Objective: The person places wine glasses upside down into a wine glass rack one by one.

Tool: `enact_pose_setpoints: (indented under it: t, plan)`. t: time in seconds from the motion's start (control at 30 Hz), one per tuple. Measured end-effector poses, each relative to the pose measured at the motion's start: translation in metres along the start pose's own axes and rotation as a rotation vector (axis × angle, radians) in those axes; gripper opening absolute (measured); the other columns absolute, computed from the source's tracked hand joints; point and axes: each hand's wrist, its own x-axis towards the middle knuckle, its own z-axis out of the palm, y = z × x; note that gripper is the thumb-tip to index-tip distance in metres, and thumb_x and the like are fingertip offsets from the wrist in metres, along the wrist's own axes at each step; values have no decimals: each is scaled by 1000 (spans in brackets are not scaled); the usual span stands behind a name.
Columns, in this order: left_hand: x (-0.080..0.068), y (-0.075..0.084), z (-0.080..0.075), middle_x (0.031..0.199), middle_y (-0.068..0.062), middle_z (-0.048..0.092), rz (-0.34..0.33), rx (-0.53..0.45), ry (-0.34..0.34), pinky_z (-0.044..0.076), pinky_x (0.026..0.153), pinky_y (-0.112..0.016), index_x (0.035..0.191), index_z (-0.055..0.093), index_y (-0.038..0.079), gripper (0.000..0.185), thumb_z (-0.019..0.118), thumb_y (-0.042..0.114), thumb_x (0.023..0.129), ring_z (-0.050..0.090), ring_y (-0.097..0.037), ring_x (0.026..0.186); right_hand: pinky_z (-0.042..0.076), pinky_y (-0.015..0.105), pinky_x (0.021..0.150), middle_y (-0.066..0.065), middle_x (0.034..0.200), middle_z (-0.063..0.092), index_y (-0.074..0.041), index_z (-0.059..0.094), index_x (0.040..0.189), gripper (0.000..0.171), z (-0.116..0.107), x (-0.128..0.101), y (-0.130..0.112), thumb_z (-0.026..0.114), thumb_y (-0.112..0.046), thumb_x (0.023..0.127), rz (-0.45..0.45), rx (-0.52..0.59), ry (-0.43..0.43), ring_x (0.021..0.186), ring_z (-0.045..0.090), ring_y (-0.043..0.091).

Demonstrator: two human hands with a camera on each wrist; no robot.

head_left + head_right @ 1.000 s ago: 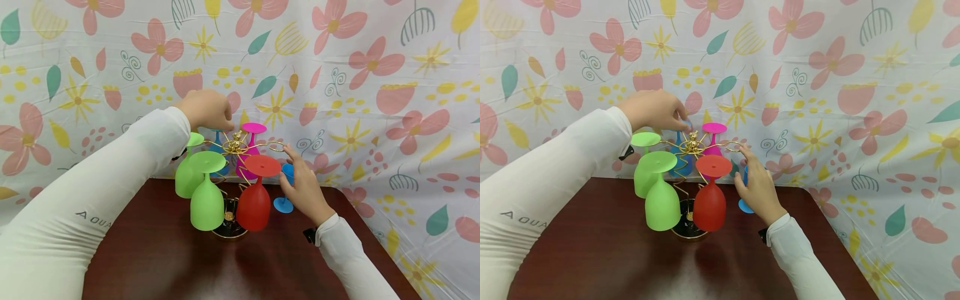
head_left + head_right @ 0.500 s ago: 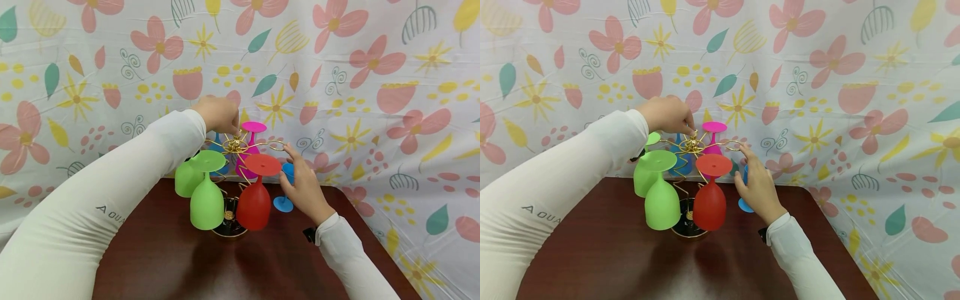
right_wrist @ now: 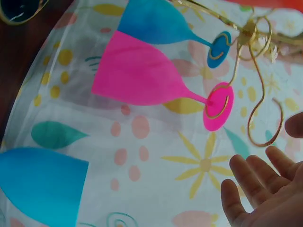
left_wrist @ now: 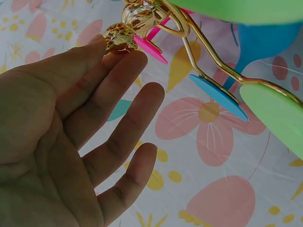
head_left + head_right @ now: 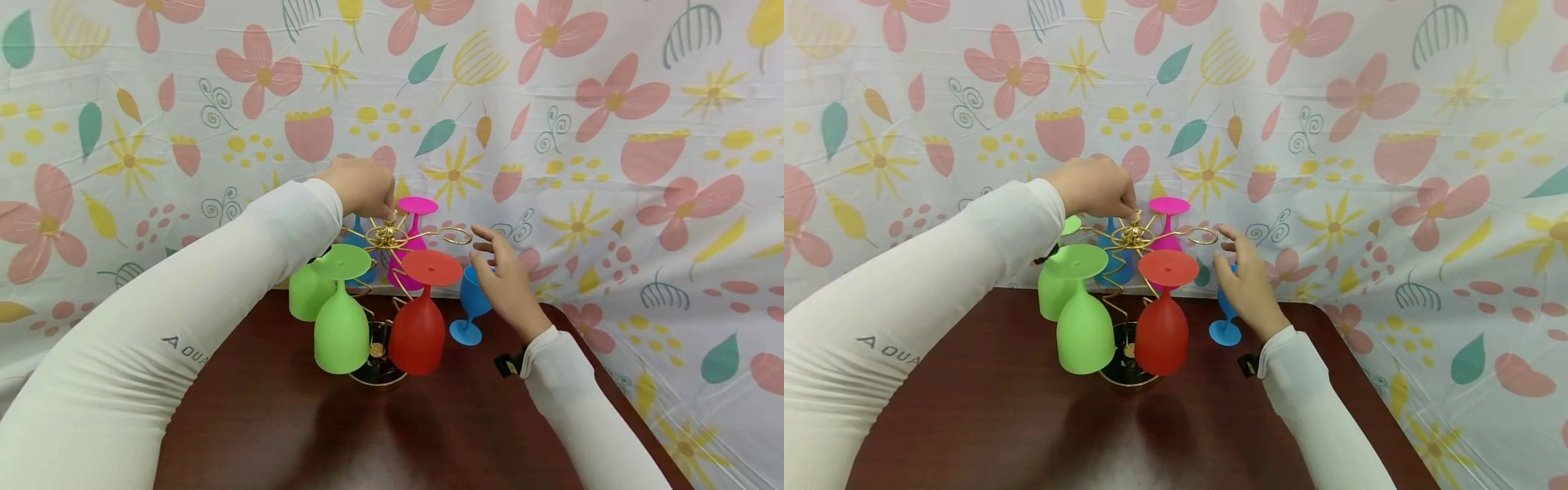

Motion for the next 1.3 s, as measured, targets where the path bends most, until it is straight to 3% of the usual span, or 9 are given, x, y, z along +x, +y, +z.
enact_pose_setpoints:
  t: [0.17,0.43,0.73,0.97,1.13,1.3]
  plan:
    - [0,2,-1,52,5,32,-7,13,-2,35,75,-42,53,43,19,50,64,39,94,35,-14,60,36,49,102,4,142,47,-19,46,146,49,-6,17,7,41,-43,104,144,184,-72,125,45,24]
    - [2,4,-2,52,5,34,-28,15,-5,36,77,-43,54,45,18,48,67,42,91,36,-14,57,38,44,100,7,134,56,-23,54,141,50,0,29,11,39,-51,102,202,313,-127,121,50,23]
    - [2,9,-3,73,4,56,-77,26,-8,35,92,-54,78,62,17,27,68,41,88,54,-16,81,36,46,102,7,138,53,-21,53,142,50,9,37,12,37,-49,104,201,512,-195,121,50,24]
    - [3,14,1,94,1,63,-97,41,-6,36,91,-56,99,65,16,26,71,39,88,56,-20,90,32,44,98,0,132,58,-9,44,146,53,14,36,14,30,-42,107,143,638,-253,121,51,26]
    - [4,15,3,85,1,59,-98,26,-7,38,85,-51,90,63,15,23,70,37,89,54,-20,85,34,41,97,-4,126,60,-7,46,144,51,16,33,14,29,-38,108,132,675,-249,115,53,21]
    - [5,15,2,71,2,50,-85,4,-5,35,77,-44,78,57,14,27,70,35,89,50,-18,76,39,36,96,5,130,58,-11,50,141,47,13,29,12,30,-38,108,131,688,-232,119,52,29]
